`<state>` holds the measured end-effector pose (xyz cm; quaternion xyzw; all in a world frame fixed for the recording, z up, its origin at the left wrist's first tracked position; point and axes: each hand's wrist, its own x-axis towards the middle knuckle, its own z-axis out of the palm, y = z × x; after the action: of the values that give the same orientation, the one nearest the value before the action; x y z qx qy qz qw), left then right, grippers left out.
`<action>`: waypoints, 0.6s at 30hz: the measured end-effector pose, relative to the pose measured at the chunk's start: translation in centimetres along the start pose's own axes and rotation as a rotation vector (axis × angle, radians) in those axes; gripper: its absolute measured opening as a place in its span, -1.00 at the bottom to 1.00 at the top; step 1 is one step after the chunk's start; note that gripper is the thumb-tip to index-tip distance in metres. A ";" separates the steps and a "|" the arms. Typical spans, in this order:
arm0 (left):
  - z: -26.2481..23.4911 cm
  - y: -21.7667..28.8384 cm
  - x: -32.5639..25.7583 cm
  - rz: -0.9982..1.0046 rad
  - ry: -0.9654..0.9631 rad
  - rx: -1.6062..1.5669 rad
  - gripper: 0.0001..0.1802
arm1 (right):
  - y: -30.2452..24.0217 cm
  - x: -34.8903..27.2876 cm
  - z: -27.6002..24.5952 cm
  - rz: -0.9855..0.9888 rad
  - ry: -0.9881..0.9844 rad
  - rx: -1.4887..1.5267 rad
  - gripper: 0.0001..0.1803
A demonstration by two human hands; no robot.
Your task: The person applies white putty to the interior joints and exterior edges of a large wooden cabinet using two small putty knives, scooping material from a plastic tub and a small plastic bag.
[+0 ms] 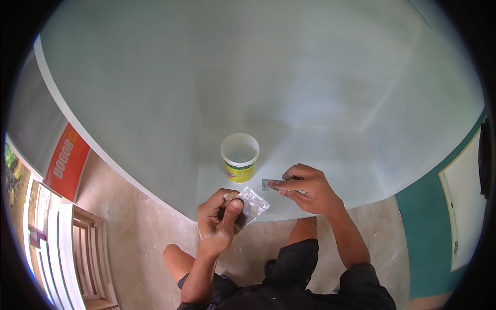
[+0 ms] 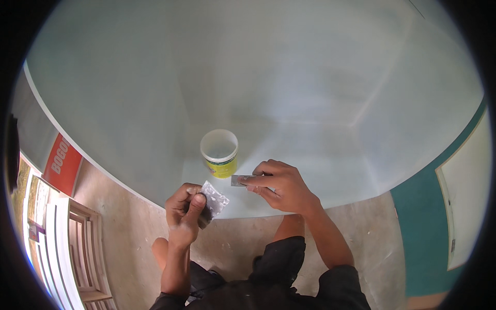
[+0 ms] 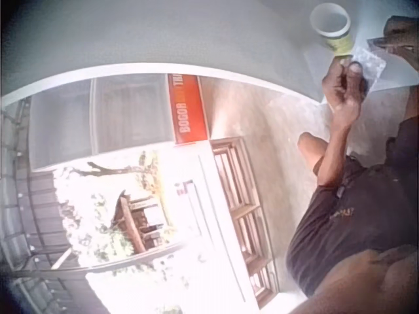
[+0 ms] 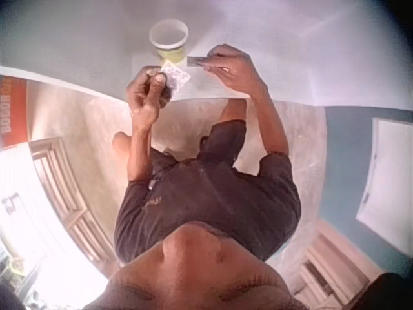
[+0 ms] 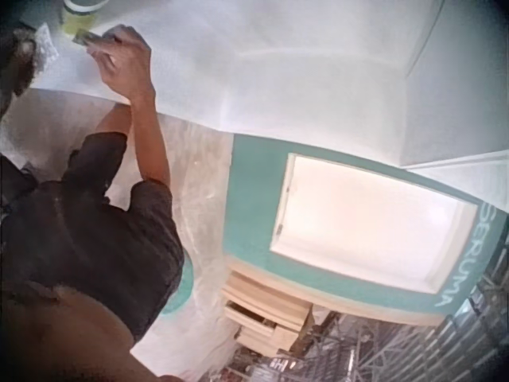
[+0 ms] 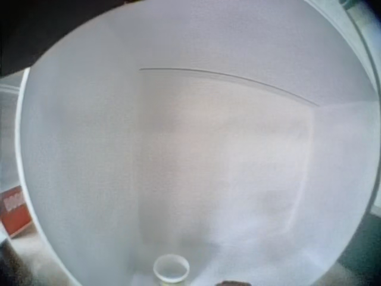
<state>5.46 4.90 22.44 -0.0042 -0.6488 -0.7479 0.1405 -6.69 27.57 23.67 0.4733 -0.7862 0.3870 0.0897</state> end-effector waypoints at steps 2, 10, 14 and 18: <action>-0.1 0.4 -0.2 0.005 0.013 0.019 -0.84 | 0.0 0.5 0.4 0.151 -0.075 -0.052 -0.73; 0.1 -5.4 -3.6 -0.119 0.022 0.080 -0.85 | 6.6 11.1 3.2 0.372 -0.341 -0.196 -0.81; -0.4 -5.1 -6.3 -0.226 0.108 0.043 -0.83 | 9.5 16.1 9.5 0.487 -0.584 -0.418 -0.77; -2.1 -5.4 -8.1 -0.266 0.194 0.027 -0.82 | 13.8 16.7 13.7 0.234 -0.753 -0.601 -0.80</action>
<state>12.45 5.19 15.31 0.1558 -0.6369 -0.7481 0.1022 -23.79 10.31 15.60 0.4422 -0.8886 -0.0472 -0.1122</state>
